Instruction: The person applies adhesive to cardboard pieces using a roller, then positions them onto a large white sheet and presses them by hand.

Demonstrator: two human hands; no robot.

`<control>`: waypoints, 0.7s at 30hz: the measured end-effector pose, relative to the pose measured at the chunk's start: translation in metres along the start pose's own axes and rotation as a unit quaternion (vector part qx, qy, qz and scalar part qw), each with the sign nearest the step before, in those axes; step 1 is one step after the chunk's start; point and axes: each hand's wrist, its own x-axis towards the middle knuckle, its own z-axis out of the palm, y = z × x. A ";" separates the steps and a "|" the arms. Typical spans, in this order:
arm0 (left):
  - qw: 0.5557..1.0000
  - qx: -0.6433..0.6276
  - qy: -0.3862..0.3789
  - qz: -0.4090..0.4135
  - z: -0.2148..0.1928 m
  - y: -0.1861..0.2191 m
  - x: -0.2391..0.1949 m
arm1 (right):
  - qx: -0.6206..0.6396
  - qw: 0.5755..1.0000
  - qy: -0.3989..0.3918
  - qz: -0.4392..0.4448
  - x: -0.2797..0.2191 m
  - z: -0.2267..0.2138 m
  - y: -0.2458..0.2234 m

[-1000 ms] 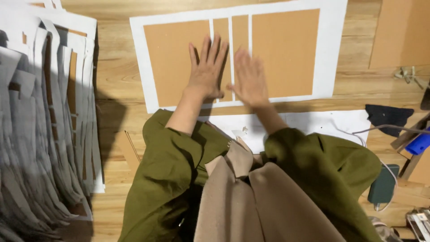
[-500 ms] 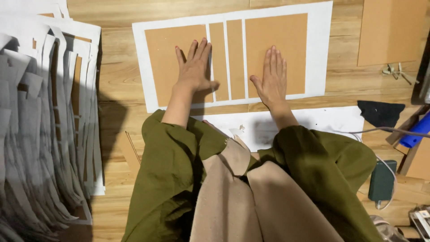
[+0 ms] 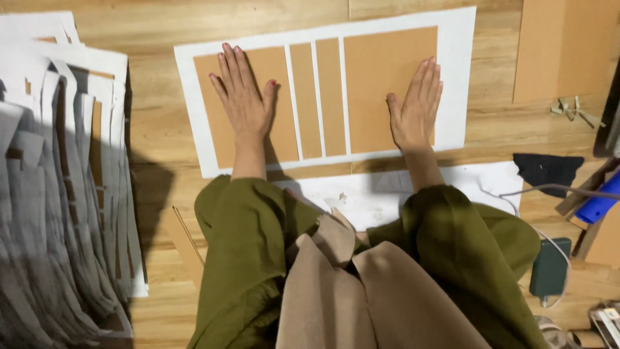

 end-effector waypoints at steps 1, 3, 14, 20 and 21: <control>1.000 0.001 0.003 0.002 -0.002 0.008 0.011 | 0.001 1.000 0.004 0.000 0.013 -0.003 -0.009; 0.999 0.015 0.013 0.038 -0.003 0.021 0.014 | 0.026 0.998 0.047 -0.028 0.024 -0.008 -0.026; 0.976 0.061 -0.121 0.173 -0.009 0.044 0.008 | 0.014 0.980 -0.133 -0.146 0.060 0.021 -0.070; 0.986 -0.051 -0.055 0.149 -0.001 0.043 0.008 | -0.020 0.995 0.016 -0.095 0.021 0.007 -0.024; 0.985 -0.065 -0.048 0.151 0.000 0.043 0.004 | -0.076 0.995 0.007 -0.067 0.005 0.014 -0.009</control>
